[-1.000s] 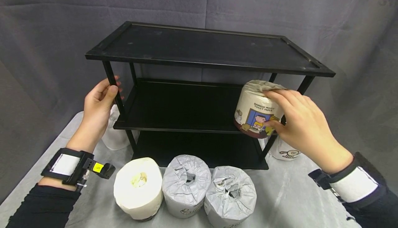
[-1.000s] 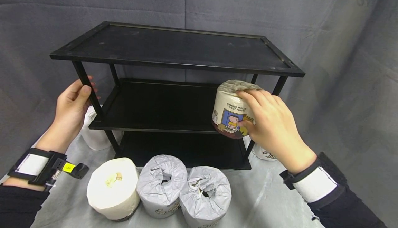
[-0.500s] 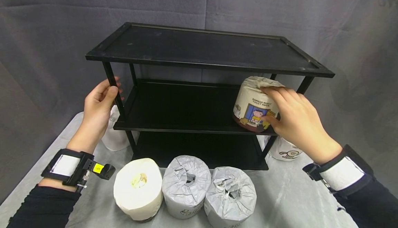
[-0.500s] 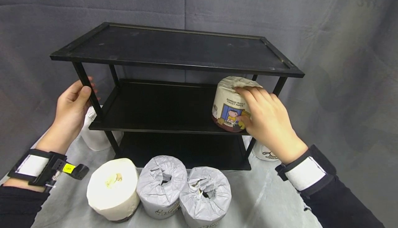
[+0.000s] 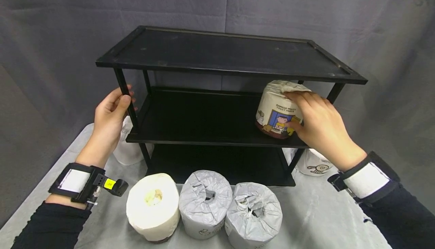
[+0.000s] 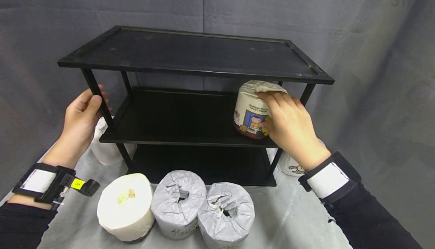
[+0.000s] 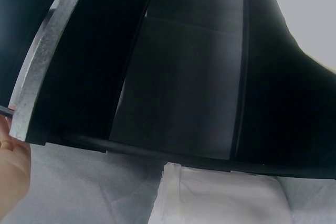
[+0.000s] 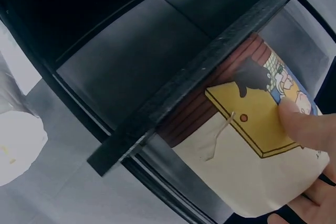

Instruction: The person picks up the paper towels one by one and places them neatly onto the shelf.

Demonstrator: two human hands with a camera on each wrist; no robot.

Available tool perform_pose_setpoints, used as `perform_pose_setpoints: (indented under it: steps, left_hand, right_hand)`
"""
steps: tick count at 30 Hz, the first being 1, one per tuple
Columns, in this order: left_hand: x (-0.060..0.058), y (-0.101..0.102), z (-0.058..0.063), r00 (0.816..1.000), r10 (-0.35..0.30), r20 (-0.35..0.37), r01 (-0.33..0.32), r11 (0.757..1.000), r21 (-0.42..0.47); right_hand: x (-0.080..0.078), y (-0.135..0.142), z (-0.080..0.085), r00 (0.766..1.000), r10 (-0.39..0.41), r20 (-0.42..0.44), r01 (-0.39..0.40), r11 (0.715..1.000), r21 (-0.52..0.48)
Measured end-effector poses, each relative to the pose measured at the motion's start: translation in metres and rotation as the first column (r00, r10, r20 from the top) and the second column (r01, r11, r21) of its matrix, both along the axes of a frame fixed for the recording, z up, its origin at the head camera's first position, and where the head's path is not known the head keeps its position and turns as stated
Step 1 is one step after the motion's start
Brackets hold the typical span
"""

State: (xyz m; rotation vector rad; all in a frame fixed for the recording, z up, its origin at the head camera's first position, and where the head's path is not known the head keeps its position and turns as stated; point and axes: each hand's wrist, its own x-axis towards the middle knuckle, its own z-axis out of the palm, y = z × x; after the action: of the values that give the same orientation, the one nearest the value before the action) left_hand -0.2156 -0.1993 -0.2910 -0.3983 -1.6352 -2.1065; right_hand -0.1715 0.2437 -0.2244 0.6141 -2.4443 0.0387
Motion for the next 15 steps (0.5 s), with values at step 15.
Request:
perform_pose_setpoints:
  steps: [15]
  left_hand:
    - [0.0,0.003,0.0,1.0,-0.004,-0.029,0.004,1.0,0.015]
  right_hand:
    - [-0.017,0.008,-0.012,0.997,0.049,-0.067,-0.053,0.997,-0.06]
